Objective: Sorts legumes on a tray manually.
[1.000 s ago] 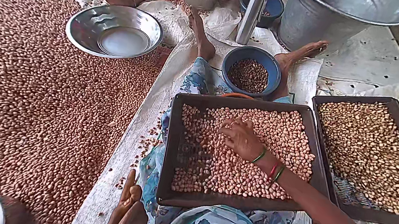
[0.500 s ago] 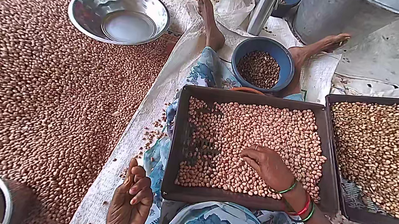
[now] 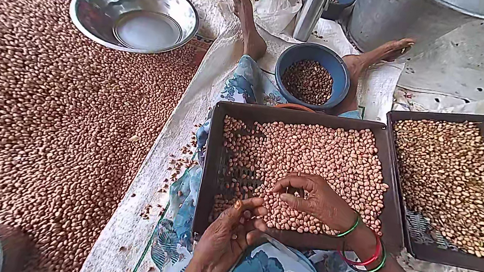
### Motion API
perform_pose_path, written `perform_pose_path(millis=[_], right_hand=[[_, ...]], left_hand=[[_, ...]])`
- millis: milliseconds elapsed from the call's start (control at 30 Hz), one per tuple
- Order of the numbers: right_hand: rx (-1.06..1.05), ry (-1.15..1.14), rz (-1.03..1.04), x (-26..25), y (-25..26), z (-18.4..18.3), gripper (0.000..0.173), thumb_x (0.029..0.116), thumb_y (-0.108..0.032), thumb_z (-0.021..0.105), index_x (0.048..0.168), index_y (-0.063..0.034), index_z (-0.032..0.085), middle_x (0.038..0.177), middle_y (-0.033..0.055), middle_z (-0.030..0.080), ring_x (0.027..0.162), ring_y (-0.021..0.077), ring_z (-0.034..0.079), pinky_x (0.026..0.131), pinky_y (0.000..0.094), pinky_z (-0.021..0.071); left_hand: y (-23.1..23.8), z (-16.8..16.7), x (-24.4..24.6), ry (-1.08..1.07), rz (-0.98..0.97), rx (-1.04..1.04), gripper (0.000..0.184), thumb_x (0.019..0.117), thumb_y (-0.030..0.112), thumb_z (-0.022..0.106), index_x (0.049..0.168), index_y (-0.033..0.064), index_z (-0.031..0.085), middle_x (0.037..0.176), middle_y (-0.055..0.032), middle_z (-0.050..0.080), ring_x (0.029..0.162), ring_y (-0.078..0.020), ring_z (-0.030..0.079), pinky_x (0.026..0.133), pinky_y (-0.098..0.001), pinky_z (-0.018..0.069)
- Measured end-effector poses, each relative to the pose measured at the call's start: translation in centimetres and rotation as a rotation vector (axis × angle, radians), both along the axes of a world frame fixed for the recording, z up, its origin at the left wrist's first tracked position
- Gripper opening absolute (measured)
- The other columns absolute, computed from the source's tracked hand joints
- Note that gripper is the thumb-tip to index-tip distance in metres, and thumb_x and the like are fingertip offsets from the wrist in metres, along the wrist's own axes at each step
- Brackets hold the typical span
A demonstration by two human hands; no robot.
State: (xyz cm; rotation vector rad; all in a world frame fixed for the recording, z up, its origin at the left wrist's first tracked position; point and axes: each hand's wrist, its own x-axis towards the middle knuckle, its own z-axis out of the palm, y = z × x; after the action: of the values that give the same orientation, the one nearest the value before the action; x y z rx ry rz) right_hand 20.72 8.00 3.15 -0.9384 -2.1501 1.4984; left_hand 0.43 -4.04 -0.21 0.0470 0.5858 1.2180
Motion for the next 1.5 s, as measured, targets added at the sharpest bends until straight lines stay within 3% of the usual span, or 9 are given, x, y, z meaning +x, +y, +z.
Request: perform_pose_path(millis=[100, 300, 500, 633, 767, 900, 1100, 1367, 1500], right_hand=[[0.138, -0.151, 0.010, -0.6, 0.3, -1.2, 0.023, 0.0981, -0.012, 0.059, 0.108, -0.0002, 0.076, 0.107, 0.0136, 0.074, 0.098, 0.0153, 0.066, 0.086, 0.0263, 0.0497], [0.584, -0.189, -0.026, -7.7, 6.6, -6.6, 0.040, 0.0971, -0.005, 0.062, 0.136, 0.0008, 0.064, 0.143, 0.0203, 0.060, 0.131, 0.0361, 0.059, 0.109, 0.0527, 0.0453], [0.409, -0.338, -0.115, -15.8, 5.8, -8.3, 0.041, 0.0930, -0.019, 0.074, 0.125, 0.0056, 0.066, 0.124, 0.0275, 0.065, 0.129, 0.0464, 0.053, 0.108, 0.0634, 0.0387], [0.440, -0.158, 0.341, -11.0, -0.3, -9.0, 0.020, 0.0875, -0.017, 0.075, 0.095, 0.0011, 0.076, 0.105, 0.0232, 0.072, 0.119, 0.0485, 0.060, 0.100, 0.0701, 0.0370], [0.474, -0.338, 0.503, -2.1, -0.5, -6.7, 0.011, 0.0832, -0.013, 0.078, 0.092, -0.0064, 0.078, 0.102, 0.0148, 0.074, 0.118, 0.0427, 0.062, 0.100, 0.0690, 0.0360], [0.514, -0.823, 0.090, 1.8, 3.3, -1.1, 0.020, 0.0925, -0.009, 0.071, 0.111, -0.0070, 0.078, 0.125, 0.0222, 0.069, 0.137, 0.0497, 0.048, 0.104, 0.0779, 0.0263], [0.711, -0.383, -0.082, -2.2, 3.6, -3.8, 0.014, 0.0926, -0.004, 0.066, 0.096, -0.0032, 0.079, 0.095, 0.0172, 0.076, 0.091, 0.0366, 0.074, 0.080, 0.0537, 0.0571], [0.568, -0.399, 0.143, -7.9, 1.1, -7.4, 0.031, 0.0974, -0.002, 0.057, 0.123, -0.0099, 0.073, 0.139, 0.0187, 0.064, 0.134, 0.0422, 0.056, 0.102, 0.0643, 0.0440], [0.635, -0.465, -0.166, -3.2, 3.8, -4.9, 0.024, 0.0945, -0.005, 0.066, 0.116, -0.0040, 0.076, 0.127, 0.0223, 0.068, 0.113, 0.0418, 0.067, 0.090, 0.0589, 0.0543]], left_hand=[[-0.1, -0.7, -0.1, -0.137, -0.003, 0.094, 0.027, 0.1051, 0.023, 0.052, 0.098, 0.0070, 0.072, 0.072, 0.0045, 0.064, 0.055, 0.0009, 0.060, 0.053, -0.0113, 0.0505], [-0.2, -1.1, -2.9, -0.373, 0.205, 0.211, 0.017, 0.1006, 0.014, 0.059, 0.112, 0.0034, 0.067, 0.076, 0.0009, 0.066, 0.060, -0.0032, 0.064, 0.056, -0.0128, 0.0529], [-1.3, -1.2, -5.0, -0.473, 0.398, 0.232, 0.014, 0.1008, 0.010, 0.056, 0.107, 0.0017, 0.064, 0.077, 0.0001, 0.066, 0.061, -0.0038, 0.065, 0.056, -0.0136, 0.0531], [-1.5, -2.1, -6.5, -0.460, 0.479, 0.209, 0.012, 0.0995, 0.008, 0.057, 0.107, 0.0016, 0.064, 0.076, 0.0005, 0.066, 0.059, -0.0030, 0.065, 0.054, -0.0125, 0.0524], [-1.3, -2.2, -7.9, -0.434, 0.524, 0.226, 0.015, 0.1023, 0.007, 0.051, 0.108, 0.0011, 0.064, 0.077, 0.0003, 0.067, 0.060, -0.0024, 0.065, 0.056, -0.0119, 0.0530], [-1.2, -2.5, -9.0, -0.430, 0.550, 0.264, 0.018, 0.1043, 0.009, 0.048, 0.108, 0.0010, 0.064, 0.078, 0.0009, 0.066, 0.060, -0.0018, 0.064, 0.056, -0.0119, 0.0525], [-1.1, -2.2, -9.1, -0.424, 0.585, 0.271, 0.015, 0.1021, 0.005, 0.050, 0.108, 0.0012, 0.063, 0.077, 0.0011, 0.066, 0.059, -0.0020, 0.063, 0.055, -0.0116, 0.0516], [-2.3, -2.6, -8.7, -0.268, 0.517, 0.257, 0.015, 0.1018, 0.009, 0.054, 0.106, 0.0026, 0.066, 0.079, -0.0004, 0.068, 0.059, -0.0020, 0.064, 0.053, -0.0115, 0.0515], [-2.2, -2.9, -8.5, -0.333, 0.460, 0.255, 0.016, 0.1011, 0.009, 0.055, 0.108, 0.0015, 0.067, 0.079, -0.0007, 0.068, 0.061, -0.0029, 0.065, 0.055, -0.0127, 0.0522]])
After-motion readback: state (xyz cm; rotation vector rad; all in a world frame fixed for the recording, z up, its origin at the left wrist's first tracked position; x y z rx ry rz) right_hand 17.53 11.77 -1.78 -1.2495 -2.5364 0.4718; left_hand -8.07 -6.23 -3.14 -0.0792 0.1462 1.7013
